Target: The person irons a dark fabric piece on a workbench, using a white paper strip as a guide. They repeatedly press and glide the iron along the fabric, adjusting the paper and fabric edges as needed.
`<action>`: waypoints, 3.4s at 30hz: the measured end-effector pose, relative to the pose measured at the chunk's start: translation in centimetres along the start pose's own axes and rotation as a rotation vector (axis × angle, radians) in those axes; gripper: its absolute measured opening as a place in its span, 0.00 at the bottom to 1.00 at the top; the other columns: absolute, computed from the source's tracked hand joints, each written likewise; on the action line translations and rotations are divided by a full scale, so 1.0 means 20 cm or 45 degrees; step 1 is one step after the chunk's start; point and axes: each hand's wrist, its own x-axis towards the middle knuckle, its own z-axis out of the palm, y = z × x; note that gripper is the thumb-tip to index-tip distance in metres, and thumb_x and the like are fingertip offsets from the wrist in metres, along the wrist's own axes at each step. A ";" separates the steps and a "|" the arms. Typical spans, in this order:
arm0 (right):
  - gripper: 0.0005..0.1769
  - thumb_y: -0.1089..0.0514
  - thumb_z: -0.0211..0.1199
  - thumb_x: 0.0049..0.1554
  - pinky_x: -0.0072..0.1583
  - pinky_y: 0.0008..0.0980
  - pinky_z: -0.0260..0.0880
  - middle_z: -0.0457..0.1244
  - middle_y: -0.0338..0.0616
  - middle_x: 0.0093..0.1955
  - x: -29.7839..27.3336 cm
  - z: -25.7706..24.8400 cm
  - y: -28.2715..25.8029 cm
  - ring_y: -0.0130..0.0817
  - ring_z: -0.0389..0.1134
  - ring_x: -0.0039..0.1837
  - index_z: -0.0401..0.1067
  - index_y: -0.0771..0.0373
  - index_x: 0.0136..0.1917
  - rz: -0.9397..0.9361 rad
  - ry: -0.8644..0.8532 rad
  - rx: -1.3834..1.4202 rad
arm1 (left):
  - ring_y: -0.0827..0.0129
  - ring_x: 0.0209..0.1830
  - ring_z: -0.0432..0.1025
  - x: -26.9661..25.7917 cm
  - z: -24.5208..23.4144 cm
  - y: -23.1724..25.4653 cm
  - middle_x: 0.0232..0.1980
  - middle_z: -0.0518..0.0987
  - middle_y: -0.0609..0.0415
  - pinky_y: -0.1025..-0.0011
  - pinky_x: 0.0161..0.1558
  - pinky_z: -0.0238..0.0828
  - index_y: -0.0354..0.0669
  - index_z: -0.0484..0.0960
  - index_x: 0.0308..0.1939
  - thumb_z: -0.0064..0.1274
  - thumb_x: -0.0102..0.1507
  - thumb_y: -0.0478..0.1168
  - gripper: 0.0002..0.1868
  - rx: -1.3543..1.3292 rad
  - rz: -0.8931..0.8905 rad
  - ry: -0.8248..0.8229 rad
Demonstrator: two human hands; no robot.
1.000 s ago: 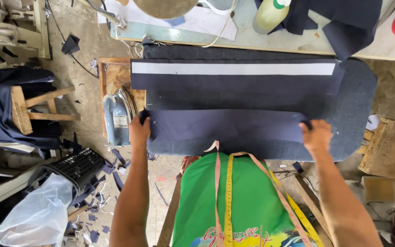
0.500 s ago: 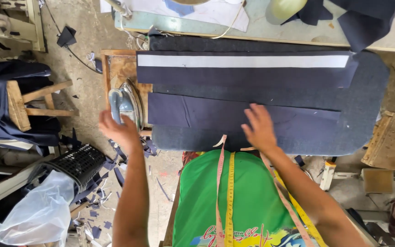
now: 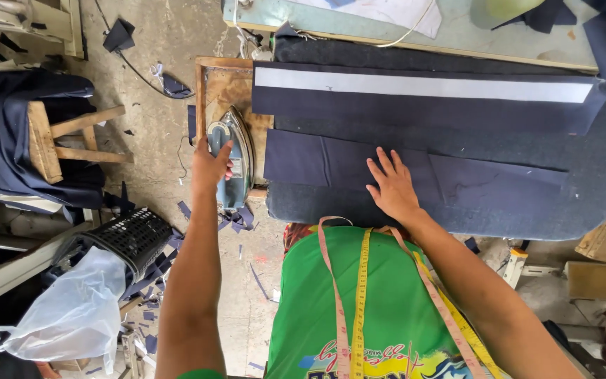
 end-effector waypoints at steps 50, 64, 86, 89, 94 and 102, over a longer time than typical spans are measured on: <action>0.23 0.42 0.60 0.67 0.62 0.45 0.75 0.74 0.47 0.55 -0.17 -0.45 1.28 0.45 0.75 0.62 0.81 0.60 0.62 0.241 -0.458 0.053 | 0.30 0.49 0.79 -0.70 1.04 0.07 0.49 0.82 0.24 0.40 0.45 0.81 0.36 0.65 0.71 0.53 0.70 0.67 0.42 0.531 0.043 0.199; 0.25 0.42 0.60 0.68 0.63 0.46 0.74 0.74 0.49 0.59 -0.16 -0.43 1.31 0.47 0.75 0.63 0.80 0.63 0.65 0.166 -0.453 0.058 | 0.38 0.35 0.81 -0.75 1.10 0.29 0.40 0.82 0.27 0.49 0.33 0.84 0.33 0.65 0.65 0.53 0.71 0.64 0.38 0.431 0.034 0.278; 0.29 0.42 0.60 0.68 0.68 0.49 0.72 0.72 0.57 0.65 -0.18 -0.47 1.23 0.53 0.71 0.70 0.77 0.68 0.69 0.249 -0.454 0.041 | 0.31 0.46 0.81 -0.77 1.31 -0.03 0.43 0.83 0.29 0.39 0.46 0.80 0.42 0.62 0.71 0.47 0.69 0.72 0.43 0.755 0.074 0.138; 0.29 0.41 0.62 0.67 0.67 0.48 0.73 0.72 0.56 0.63 -0.21 -0.49 1.23 0.52 0.72 0.68 0.78 0.66 0.67 0.224 -0.453 0.070 | 0.32 0.49 0.81 -1.06 1.52 0.07 0.47 0.83 0.29 0.40 0.50 0.80 0.43 0.60 0.76 0.52 0.68 0.64 0.41 0.726 0.060 -0.024; 0.29 0.41 0.60 0.69 0.65 0.47 0.73 0.72 0.56 0.63 -0.29 -0.50 1.37 0.52 0.72 0.68 0.77 0.68 0.68 0.200 -0.458 0.068 | 0.32 0.48 0.81 -1.18 1.87 0.23 0.44 0.83 0.30 0.40 0.49 0.80 0.45 0.57 0.79 0.43 0.69 0.71 0.45 0.753 0.050 -0.085; 0.25 0.40 0.63 0.67 0.54 0.53 0.78 0.72 0.56 0.45 -0.35 -0.42 1.63 0.58 0.75 0.54 0.81 0.65 0.49 0.052 -0.285 0.048 | 0.33 0.47 0.82 -1.03 2.24 0.39 0.44 0.84 0.33 0.39 0.48 0.79 0.47 0.60 0.76 0.46 0.68 0.72 0.44 0.602 0.073 0.185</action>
